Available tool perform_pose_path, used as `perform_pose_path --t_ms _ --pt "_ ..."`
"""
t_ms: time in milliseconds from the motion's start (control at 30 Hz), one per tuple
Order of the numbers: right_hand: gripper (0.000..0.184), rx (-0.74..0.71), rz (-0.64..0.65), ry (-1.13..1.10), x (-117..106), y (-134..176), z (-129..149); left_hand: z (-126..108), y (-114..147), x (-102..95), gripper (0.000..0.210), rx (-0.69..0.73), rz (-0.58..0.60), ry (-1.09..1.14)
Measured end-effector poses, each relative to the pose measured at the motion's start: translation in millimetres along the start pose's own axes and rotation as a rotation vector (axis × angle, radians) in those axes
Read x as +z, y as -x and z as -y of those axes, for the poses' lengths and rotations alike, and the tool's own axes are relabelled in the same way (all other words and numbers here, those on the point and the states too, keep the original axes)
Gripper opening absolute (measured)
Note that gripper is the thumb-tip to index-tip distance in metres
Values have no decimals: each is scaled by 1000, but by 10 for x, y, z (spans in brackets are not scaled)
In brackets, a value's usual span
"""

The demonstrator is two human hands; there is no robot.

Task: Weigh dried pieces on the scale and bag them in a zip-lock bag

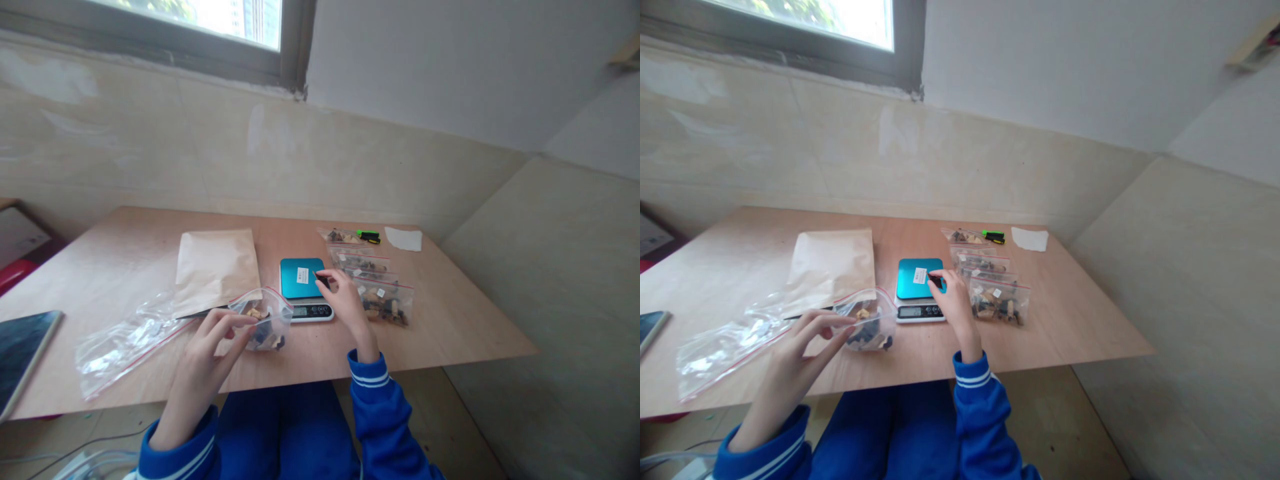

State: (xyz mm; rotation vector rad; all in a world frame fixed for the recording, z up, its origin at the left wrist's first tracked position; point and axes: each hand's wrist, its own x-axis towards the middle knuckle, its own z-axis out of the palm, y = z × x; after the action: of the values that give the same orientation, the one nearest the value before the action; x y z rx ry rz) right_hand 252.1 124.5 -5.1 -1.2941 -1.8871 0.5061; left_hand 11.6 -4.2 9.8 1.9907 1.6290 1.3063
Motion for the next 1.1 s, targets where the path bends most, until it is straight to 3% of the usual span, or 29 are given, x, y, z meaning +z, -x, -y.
perform_pose_path --t_ms 100,267,400,533,600,800,967,1100 --pt "17 -62 -12 -187 -26 3 376 -24 -10 45 11 -1 7 22" --pt "21 -197 162 -323 16 114 777 -61 -11 118 12 19 1 61" --pt "34 -26 148 -407 94 360 661 -45 -8 145 13 38 -10 67" --pt "58 166 232 -578 243 592 490 -61 -35 175 11 93 -69 35" --pt "57 187 238 -672 323 630 479 -97 -52 200 12 124 -96 42" --pt "32 240 32 -750 372 566 578 -184 -75 273 28 90 -119 126" --pt "30 232 -186 -765 303 561 553 -66 -97 335 43 -188 -340 246" --pt "32 222 -289 -693 306 578 505 12 -110 376 32 -414 -153 507"
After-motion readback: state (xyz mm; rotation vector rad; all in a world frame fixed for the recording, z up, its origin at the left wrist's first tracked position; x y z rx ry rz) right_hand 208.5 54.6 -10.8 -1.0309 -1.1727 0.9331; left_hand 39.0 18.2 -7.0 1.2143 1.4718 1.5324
